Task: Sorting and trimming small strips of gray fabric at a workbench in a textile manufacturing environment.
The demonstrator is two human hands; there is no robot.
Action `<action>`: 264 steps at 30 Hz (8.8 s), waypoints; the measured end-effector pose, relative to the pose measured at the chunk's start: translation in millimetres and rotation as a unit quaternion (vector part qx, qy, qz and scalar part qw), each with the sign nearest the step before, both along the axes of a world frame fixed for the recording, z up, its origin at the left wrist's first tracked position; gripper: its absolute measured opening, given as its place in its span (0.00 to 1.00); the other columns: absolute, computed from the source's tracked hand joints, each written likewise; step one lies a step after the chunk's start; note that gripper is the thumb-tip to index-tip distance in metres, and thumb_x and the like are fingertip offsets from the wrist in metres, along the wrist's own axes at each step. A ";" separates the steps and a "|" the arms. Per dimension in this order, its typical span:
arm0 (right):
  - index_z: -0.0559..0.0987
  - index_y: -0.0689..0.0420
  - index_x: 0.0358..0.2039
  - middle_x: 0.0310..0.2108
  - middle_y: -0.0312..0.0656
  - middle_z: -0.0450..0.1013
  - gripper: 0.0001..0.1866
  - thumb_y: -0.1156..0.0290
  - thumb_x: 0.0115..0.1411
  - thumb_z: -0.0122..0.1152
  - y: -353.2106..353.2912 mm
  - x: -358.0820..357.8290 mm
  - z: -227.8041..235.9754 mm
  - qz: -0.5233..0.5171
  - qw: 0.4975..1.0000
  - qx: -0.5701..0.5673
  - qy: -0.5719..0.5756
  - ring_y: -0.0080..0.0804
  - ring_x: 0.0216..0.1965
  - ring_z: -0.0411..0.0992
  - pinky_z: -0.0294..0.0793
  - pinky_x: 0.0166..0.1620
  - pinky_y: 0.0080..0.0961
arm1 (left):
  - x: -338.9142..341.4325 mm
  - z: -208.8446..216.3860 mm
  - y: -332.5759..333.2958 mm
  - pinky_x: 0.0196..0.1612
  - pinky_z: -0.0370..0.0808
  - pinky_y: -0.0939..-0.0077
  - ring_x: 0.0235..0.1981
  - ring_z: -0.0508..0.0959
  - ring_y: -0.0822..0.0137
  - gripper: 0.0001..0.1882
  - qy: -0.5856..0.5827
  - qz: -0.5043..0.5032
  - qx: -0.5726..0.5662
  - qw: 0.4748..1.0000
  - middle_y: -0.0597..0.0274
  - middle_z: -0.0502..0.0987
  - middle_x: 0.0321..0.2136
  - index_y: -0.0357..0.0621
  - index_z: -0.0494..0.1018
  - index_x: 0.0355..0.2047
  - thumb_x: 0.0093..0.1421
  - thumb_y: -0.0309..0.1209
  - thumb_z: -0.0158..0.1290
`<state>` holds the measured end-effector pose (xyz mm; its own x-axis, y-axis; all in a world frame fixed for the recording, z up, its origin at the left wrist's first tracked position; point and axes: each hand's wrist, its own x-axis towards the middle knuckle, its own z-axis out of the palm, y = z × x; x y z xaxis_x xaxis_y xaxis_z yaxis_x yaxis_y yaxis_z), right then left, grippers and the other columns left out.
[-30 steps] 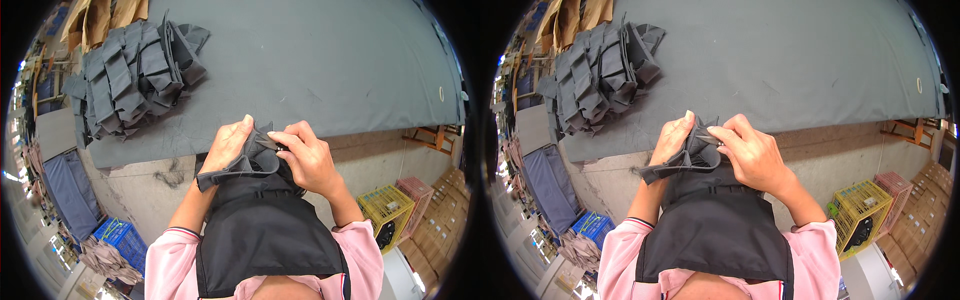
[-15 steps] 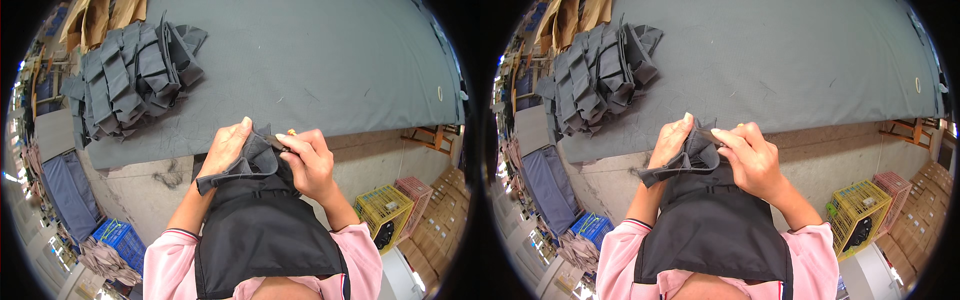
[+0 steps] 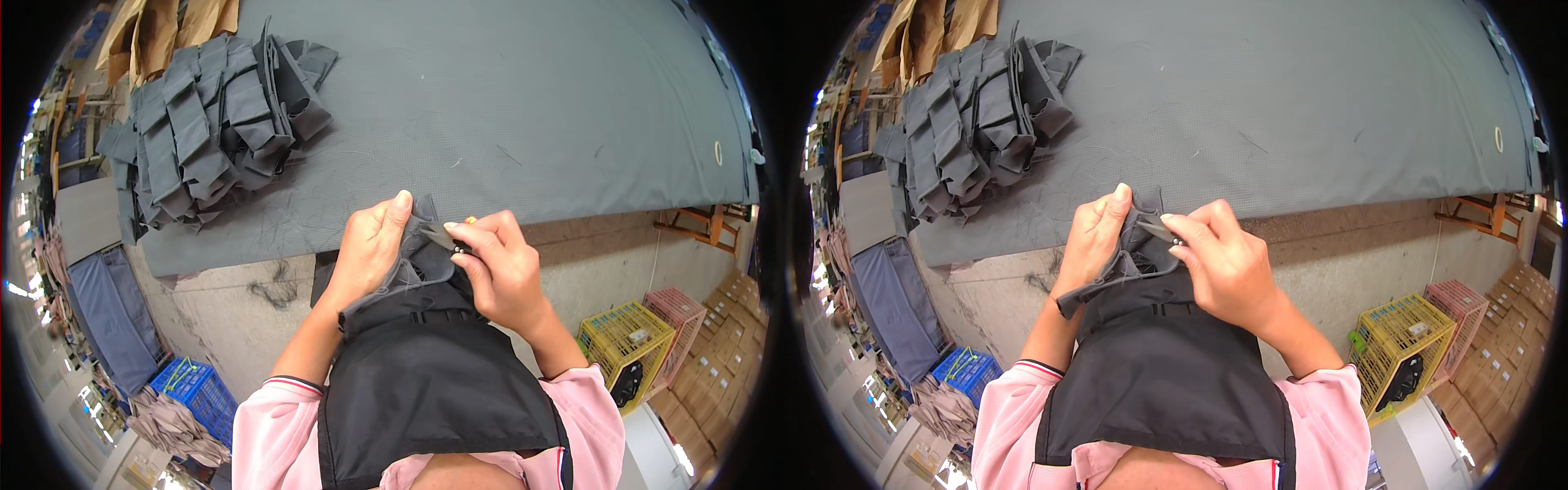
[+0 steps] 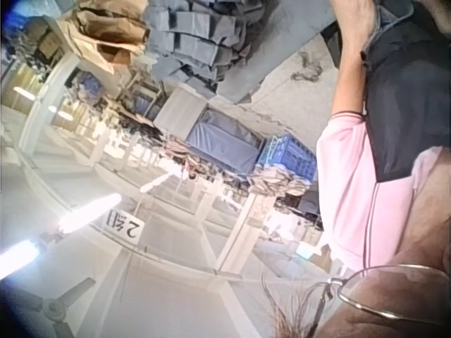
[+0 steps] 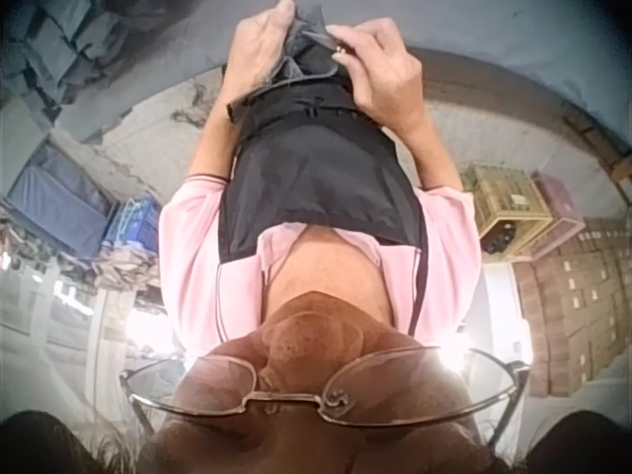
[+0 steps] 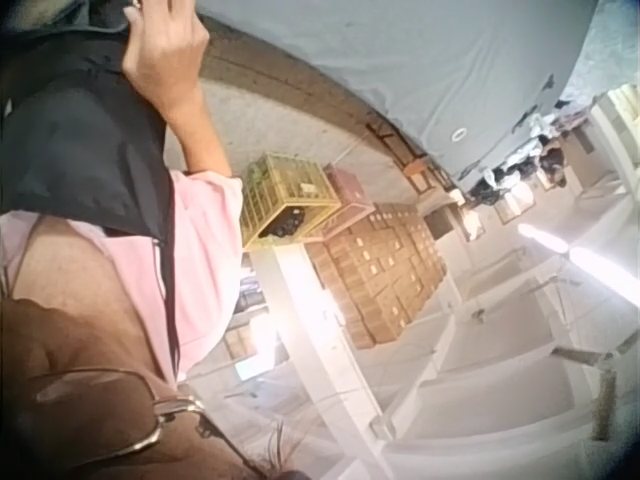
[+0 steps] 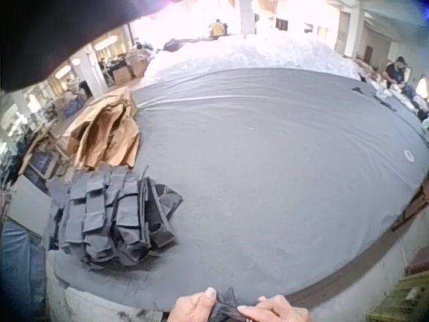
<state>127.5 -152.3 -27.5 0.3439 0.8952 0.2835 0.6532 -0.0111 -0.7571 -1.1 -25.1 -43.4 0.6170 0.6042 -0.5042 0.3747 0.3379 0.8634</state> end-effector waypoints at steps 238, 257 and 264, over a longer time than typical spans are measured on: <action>0.77 0.58 0.33 0.26 0.36 0.65 0.13 0.78 0.45 0.66 -6.8 -13.8 -15.3 -0.131 0.989 -0.067 0.029 0.27 0.24 0.68 0.69 0.29 0.21 | 9.3 -9.1 -30.6 0.46 0.68 0.80 0.42 0.69 0.73 0.27 -0.152 0.167 -0.063 0.972 0.59 0.67 0.43 0.36 0.57 0.52 0.50 0.15 0.46; 0.75 0.60 0.35 0.31 0.39 0.66 0.14 0.80 0.46 0.66 1.6 -34.5 -26.0 -0.110 0.973 -0.006 0.202 0.24 0.25 0.68 0.71 0.33 0.19 | -4.6 -18.8 2.8 0.51 0.73 0.54 0.48 0.73 0.48 0.31 -0.285 0.090 -0.266 0.916 0.43 0.71 0.46 0.28 0.62 0.51 0.66 0.49 0.35; 0.77 0.57 0.32 0.25 0.38 0.67 0.14 0.79 0.42 0.68 13.8 -25.1 -24.5 -0.085 0.992 0.035 0.087 0.33 0.22 0.68 0.73 0.37 0.27 | -6.6 -16.3 -1.2 0.52 0.72 0.59 0.51 0.72 0.51 0.28 -0.295 0.079 -0.264 0.915 0.45 0.70 0.49 0.28 0.63 0.51 0.67 0.45 0.35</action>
